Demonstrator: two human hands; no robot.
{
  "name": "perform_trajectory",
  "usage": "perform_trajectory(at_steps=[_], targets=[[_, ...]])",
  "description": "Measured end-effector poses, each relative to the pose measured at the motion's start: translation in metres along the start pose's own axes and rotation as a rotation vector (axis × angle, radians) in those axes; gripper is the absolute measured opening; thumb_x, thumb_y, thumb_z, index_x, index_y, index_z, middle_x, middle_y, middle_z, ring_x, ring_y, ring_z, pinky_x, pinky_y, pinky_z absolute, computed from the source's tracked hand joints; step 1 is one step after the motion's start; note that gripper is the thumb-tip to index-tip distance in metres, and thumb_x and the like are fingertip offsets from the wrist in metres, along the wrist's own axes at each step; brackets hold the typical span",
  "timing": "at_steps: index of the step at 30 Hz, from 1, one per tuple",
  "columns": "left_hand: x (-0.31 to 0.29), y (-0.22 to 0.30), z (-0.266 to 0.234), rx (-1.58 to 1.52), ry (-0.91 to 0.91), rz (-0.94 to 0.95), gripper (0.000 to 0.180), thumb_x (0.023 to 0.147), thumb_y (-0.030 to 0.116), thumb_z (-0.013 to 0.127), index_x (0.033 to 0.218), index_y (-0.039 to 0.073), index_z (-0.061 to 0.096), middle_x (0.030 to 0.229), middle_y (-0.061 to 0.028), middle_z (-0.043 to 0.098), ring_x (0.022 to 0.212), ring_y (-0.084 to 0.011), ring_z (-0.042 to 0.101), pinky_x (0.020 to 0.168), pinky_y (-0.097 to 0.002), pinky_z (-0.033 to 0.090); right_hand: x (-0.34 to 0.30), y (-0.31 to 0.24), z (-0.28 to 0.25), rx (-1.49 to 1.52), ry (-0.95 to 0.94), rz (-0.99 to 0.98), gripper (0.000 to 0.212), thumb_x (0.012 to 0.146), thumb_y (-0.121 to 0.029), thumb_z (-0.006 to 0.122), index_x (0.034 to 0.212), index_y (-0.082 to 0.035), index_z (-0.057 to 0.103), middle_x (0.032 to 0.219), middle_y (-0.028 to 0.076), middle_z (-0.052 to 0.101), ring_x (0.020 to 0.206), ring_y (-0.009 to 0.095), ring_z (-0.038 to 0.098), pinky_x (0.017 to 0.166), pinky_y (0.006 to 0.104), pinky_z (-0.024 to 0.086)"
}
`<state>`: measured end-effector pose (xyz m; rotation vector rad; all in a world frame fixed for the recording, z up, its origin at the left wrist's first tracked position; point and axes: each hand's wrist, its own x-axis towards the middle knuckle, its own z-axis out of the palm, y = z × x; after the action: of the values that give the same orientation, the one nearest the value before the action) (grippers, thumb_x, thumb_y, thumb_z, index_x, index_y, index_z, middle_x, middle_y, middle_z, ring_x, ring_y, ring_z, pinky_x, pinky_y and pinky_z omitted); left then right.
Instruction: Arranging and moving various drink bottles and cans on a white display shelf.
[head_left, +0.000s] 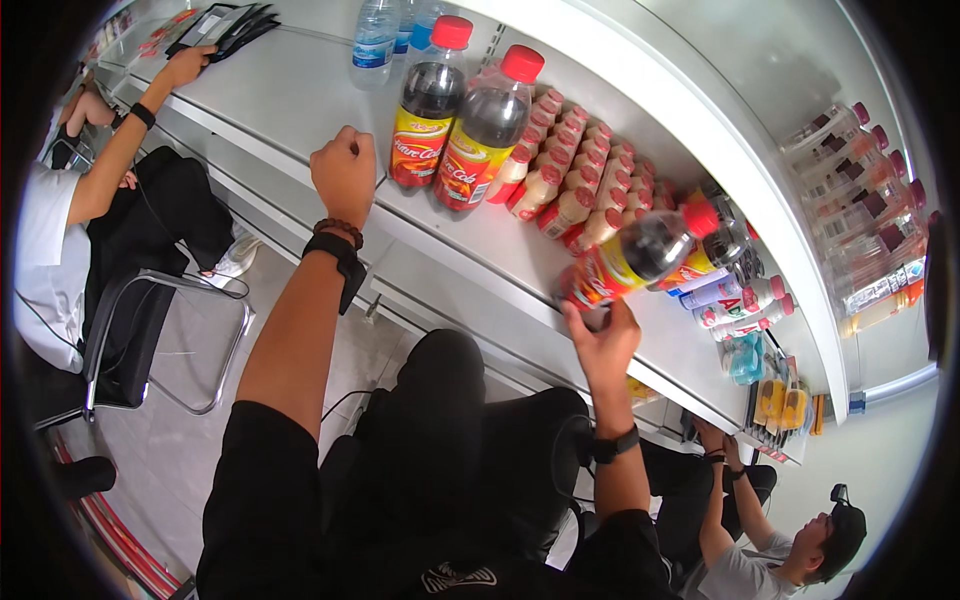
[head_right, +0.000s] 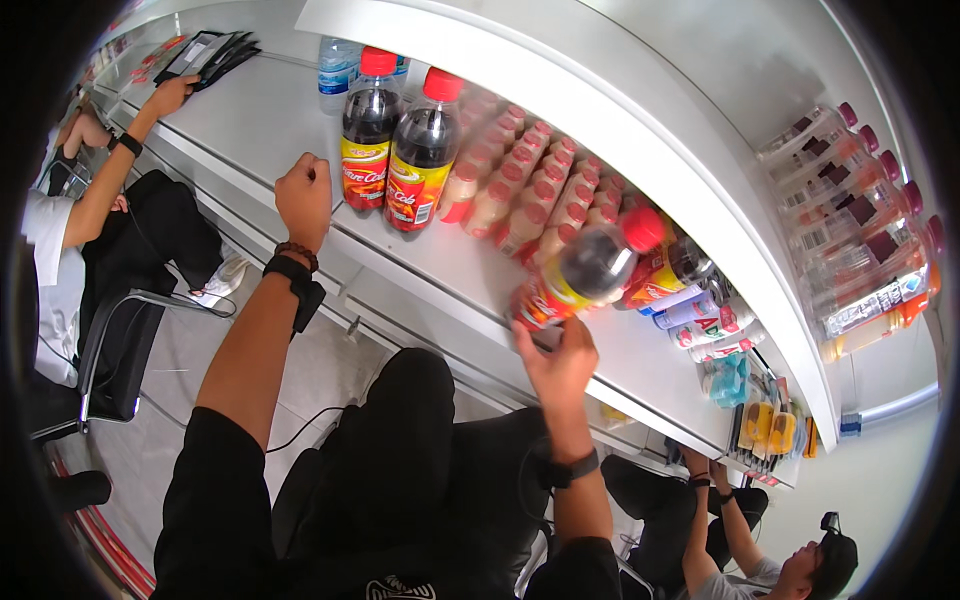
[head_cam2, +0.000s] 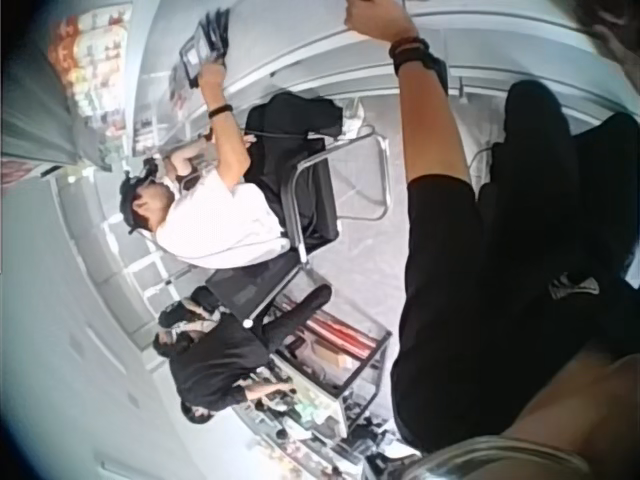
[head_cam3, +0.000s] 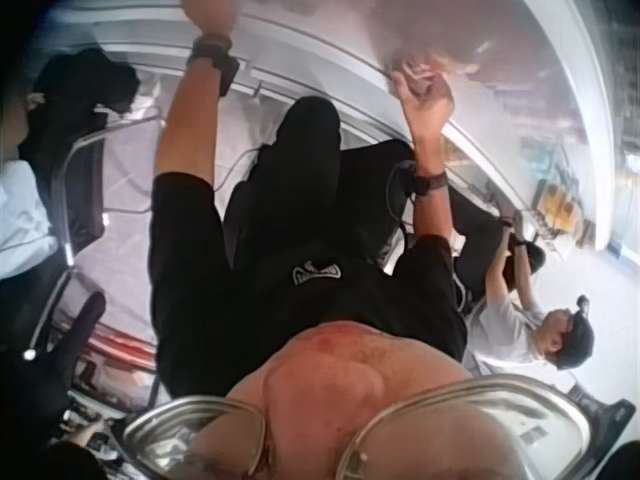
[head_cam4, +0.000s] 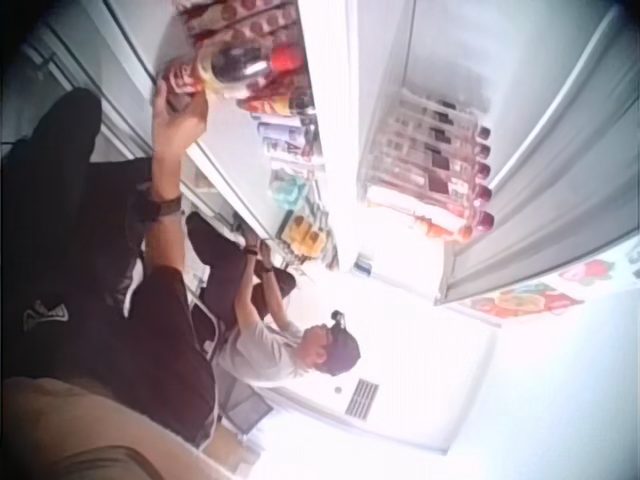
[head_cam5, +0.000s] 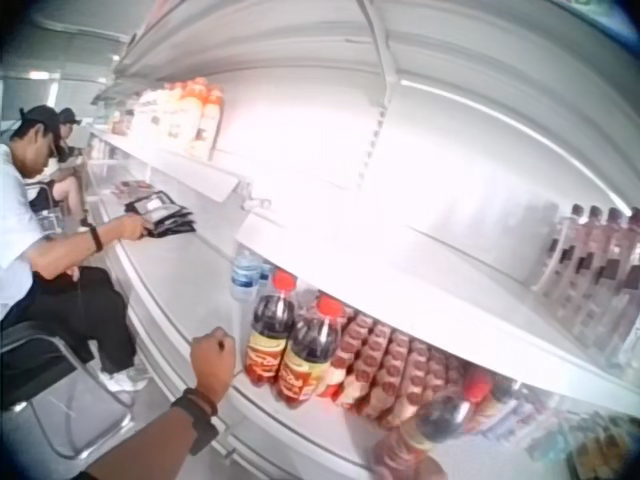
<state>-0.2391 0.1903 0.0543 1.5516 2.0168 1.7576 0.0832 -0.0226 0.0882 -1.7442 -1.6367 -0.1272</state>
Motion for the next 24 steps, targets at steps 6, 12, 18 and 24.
perform_trajectory(at_steps=[6,12,18,24], targets=[[0.000,-0.002,0.000,-0.003,0.005,0.047,0.024,0.087,0.019,0.053,0.076,-0.001,0.059,0.062,-0.0183,0.059,0.055,-0.0352,0.055,0.058,-0.0419,0.045,0.035,-0.041,0.048,0.062,0.009,-0.122,0.048,0.074,-0.034,0.085,0.100,0.000,0.063,0.067,0.011,0.065,0.058,0.028,0.065,0.056,0.0374,0.051],[0.000,0.000,-0.002,0.017,0.016,0.058,0.024,0.087,0.019,0.054,0.075,-0.001,0.058,0.063,-0.0187,0.059,0.057,-0.0371,0.055,0.059,-0.0425,0.045,0.045,-0.053,0.078,0.051,-0.062,-0.070,0.060,0.076,-0.046,0.081,0.107,0.002,0.062,0.056,0.008,0.059,0.049,0.027,0.061,0.048,0.0366,0.048],[0.001,0.002,0.000,-0.001,0.018,0.035,0.027,0.086,0.021,0.053,0.070,0.001,0.058,0.064,-0.0173,0.062,0.063,-0.0394,0.056,0.072,-0.0464,0.045,0.050,-0.063,0.092,0.047,-0.057,-0.050,0.064,0.075,-0.049,0.080,0.112,-0.001,0.061,0.061,0.013,0.063,0.055,0.032,0.064,0.049,0.0397,0.049],[0.000,-0.004,0.009,0.006,0.044,0.069,0.023,0.084,0.021,0.054,0.073,0.001,0.058,0.070,-0.0217,0.062,0.067,-0.0452,0.059,0.061,-0.0493,0.046,0.041,-0.061,0.046,0.103,-0.180,0.054,0.058,0.079,-0.041,0.079,0.122,-0.005,0.062,0.060,0.011,0.064,0.055,0.030,0.064,0.052,0.0385,0.050]])
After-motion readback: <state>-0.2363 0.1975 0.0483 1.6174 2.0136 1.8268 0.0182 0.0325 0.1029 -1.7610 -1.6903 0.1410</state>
